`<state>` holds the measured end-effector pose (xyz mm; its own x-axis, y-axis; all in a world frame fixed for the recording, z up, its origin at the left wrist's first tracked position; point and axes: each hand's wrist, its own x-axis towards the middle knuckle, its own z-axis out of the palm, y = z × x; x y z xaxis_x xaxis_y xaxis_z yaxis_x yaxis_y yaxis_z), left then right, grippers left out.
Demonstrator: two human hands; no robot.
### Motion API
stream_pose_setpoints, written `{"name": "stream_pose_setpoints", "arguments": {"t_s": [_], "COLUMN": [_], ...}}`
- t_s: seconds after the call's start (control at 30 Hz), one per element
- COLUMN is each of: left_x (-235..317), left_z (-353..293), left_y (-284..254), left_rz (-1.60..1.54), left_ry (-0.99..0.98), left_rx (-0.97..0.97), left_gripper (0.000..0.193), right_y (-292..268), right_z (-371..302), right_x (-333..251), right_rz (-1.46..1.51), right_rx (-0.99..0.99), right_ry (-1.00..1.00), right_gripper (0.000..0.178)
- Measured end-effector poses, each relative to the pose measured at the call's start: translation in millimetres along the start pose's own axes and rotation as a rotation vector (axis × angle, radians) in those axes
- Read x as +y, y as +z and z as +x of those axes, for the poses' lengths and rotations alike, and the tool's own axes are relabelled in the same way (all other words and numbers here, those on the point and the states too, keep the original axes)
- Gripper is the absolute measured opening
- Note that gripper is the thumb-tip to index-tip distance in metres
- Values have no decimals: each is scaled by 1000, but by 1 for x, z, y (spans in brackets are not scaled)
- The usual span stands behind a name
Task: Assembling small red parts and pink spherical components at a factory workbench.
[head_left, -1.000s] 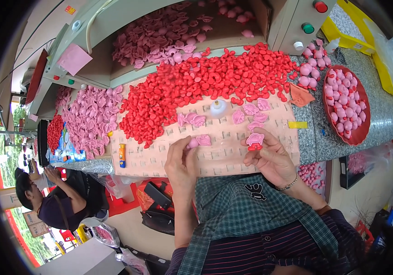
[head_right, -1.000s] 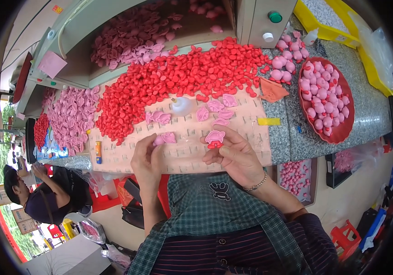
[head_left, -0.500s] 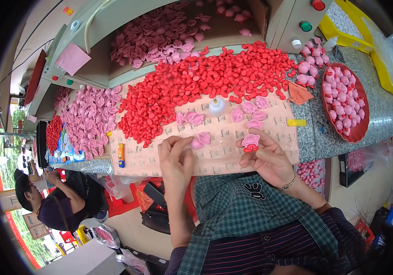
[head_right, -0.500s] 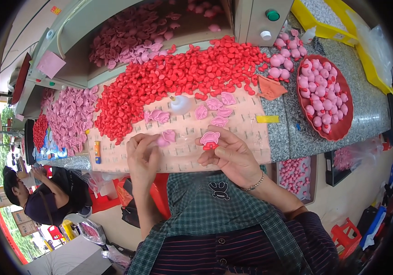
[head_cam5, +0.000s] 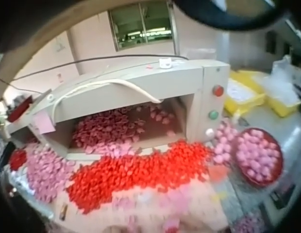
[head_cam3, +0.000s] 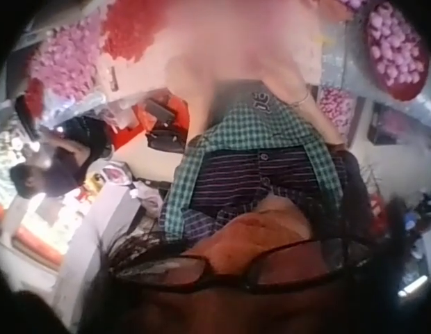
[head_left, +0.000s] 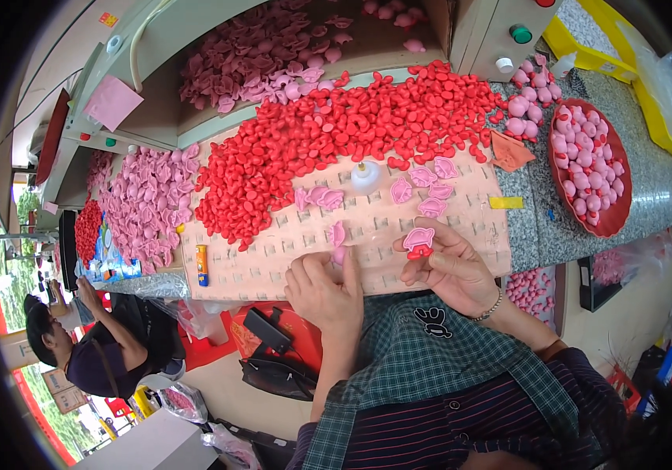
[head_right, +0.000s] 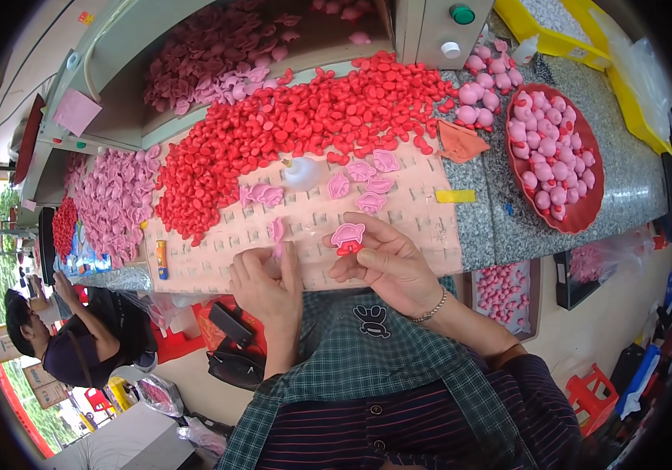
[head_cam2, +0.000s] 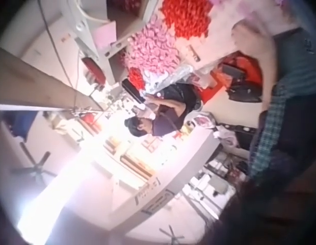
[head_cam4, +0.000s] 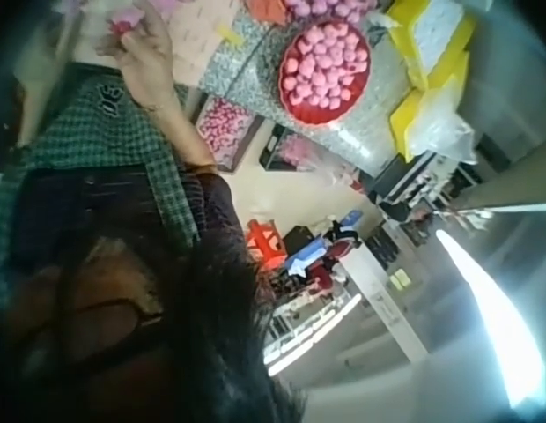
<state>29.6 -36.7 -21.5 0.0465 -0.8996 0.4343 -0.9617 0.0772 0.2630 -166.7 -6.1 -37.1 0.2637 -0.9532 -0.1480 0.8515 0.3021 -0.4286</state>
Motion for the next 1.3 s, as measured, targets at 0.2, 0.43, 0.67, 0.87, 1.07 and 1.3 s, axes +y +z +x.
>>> {"name": "stream_pose_setpoints", "arguments": {"t_s": [0.2,0.43,0.67,0.87,1.07,1.3], "left_x": [-16,-11,-20,-39,-46,-39], "left_z": [10,-1,3,30,46,34], "left_y": [-12,-22,-25,-29,-26,-23], "left_rz": [-470,-486,-456,-478,-527,-772], "left_ry": [84,-31,150,359,429,297], "left_rx": [-250,-241,-275,-493,-600,-496], "left_gripper": [27,31,42,41,38,45], "right_y": [1,-2,2,5,0,1], "right_z": [0,0,1,2,2,1], "right_x": [-3,-2,-2,1,6,9], "right_rz": [7,8,36,57,35,-1], "right_rx": [-18,-26,-57,-72,-105,-135], "right_ry": [-2,0,38,46,85,95], "right_gripper": [51,51,49,48,48,48]}}
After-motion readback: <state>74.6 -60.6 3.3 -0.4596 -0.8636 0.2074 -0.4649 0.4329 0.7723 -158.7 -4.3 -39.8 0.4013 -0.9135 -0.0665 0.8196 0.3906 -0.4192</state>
